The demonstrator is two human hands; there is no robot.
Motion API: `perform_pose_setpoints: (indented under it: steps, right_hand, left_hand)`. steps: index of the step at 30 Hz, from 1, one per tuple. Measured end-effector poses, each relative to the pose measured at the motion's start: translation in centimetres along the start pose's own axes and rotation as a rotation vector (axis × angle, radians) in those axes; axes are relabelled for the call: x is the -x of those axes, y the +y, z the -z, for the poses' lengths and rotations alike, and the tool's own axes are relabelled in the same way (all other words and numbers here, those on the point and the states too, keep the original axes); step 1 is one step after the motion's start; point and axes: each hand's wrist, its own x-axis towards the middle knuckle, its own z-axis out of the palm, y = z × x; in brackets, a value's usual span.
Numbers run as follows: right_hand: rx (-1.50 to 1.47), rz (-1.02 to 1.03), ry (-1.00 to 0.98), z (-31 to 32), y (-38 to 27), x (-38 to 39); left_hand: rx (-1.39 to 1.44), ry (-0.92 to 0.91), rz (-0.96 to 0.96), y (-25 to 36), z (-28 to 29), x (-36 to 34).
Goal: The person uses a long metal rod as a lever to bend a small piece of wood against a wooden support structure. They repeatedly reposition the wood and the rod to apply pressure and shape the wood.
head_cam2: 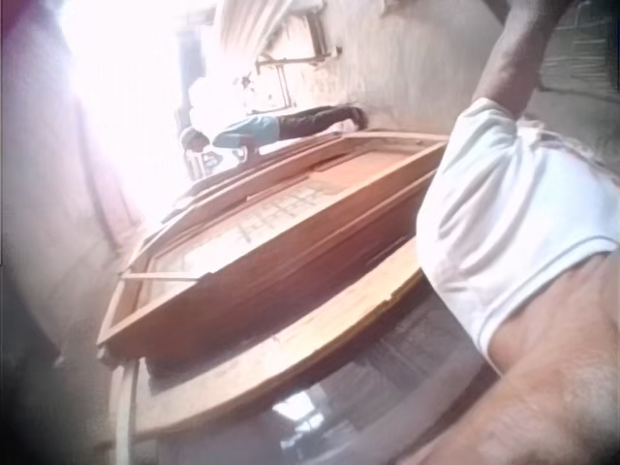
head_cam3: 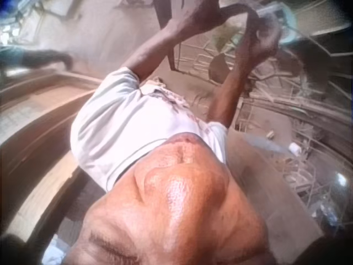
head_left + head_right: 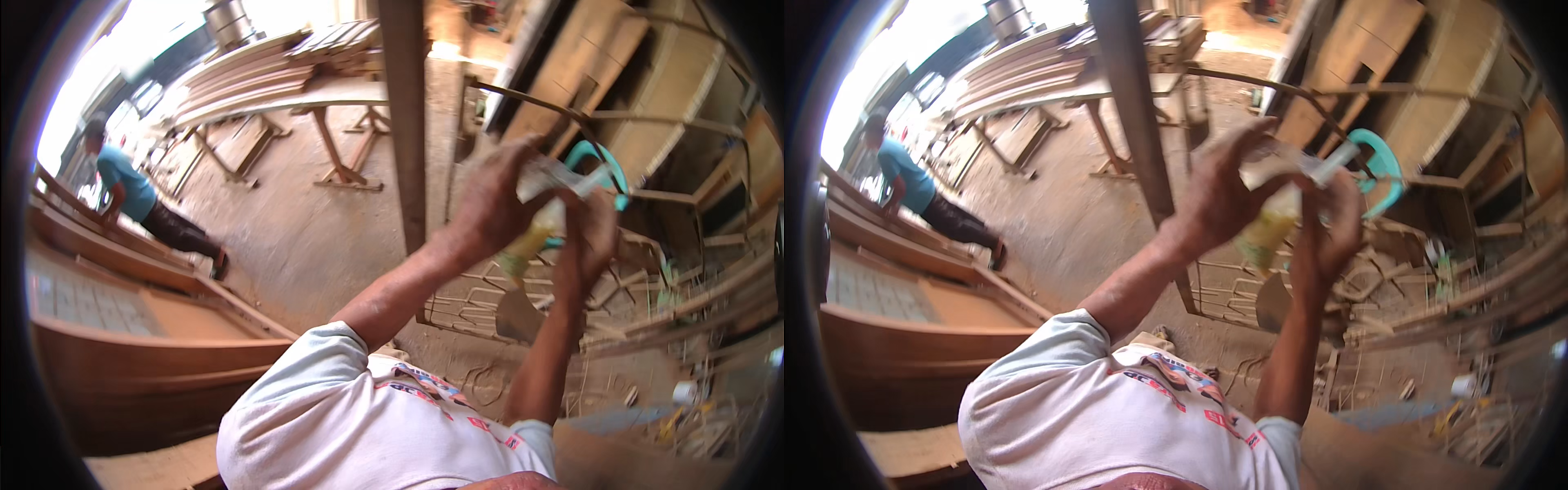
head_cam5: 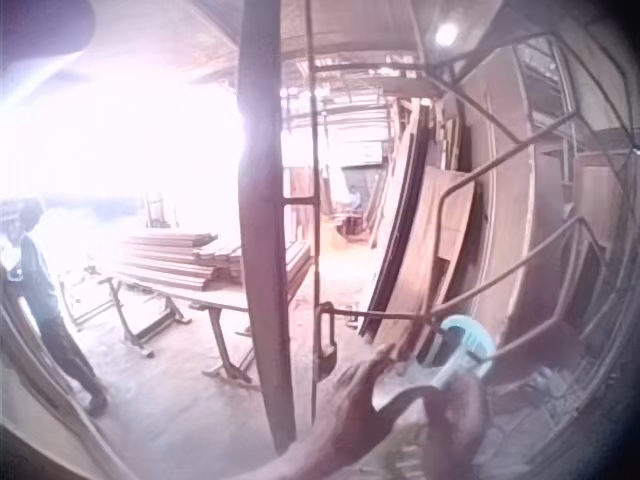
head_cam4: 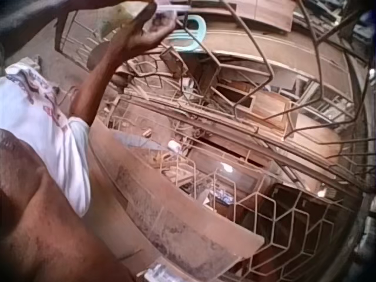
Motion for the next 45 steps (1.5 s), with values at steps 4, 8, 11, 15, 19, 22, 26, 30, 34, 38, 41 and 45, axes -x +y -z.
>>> perform_pose_setpoints:
  steps: [4,8,11,15,19,22,26,30,34,38,41,45]
  right_hand:
    - [0.403,0.141,0.44,-1.6,-5.8,9.1]
    - [0.251,-0.04,-0.227,-9.2,1.2,16.8]
    - [0.167,-0.498,-0.966,-17.5,7.5,22.5]
    - [0.366,-0.26,-1.656,-26.2,15.5,30.9]
    - [0.391,-0.388,-1.806,-31.7,21.8,36.1]
    - [0.621,-0.475,-1.756,-33.2,25.2,36.9]
    - [0.749,-0.508,-1.744,-37.8,27.8,37.5]
    - [0.642,-0.413,-1.925,-46.6,30.0,35.7]
    - [0.585,-0.397,-1.906,-54.1,34.4,35.6]
    - [0.566,-0.473,-2.075,-63.5,34.7,32.3]
    - [0.483,-0.309,-2.017,-71.8,39.2,30.3]
    - [0.651,-0.123,-2.046,-79.6,42.5,24.1]
  left_hand:
    - [0.082,0.215,-0.256,2.0,5.0,6.8]
    - [0.5,-0.24,-0.412,2.1,9.8,9.6]
    - [0.743,-0.633,-0.309,0.6,9.3,12.2]
    - [0.463,-1.176,0.067,-5.6,11.5,15.5]
    - [0.371,-1.156,0.273,-13.8,14.8,19.6]
    - [0.468,-0.942,0.359,-18.0,18.5,21.9]
    - [0.596,-1.064,0.554,-21.0,24.9,18.9]
    - [0.53,-0.677,0.269,-28.1,23.7,19.9]
    - [0.583,-0.714,0.44,-34.6,26.6,18.1]
    - [0.683,-0.732,0.55,-40.7,31.8,14.7]
    - [0.326,-0.586,0.412,-46.3,36.7,11.6]
    - [0.343,-0.437,0.491,-54.0,40.5,9.0]
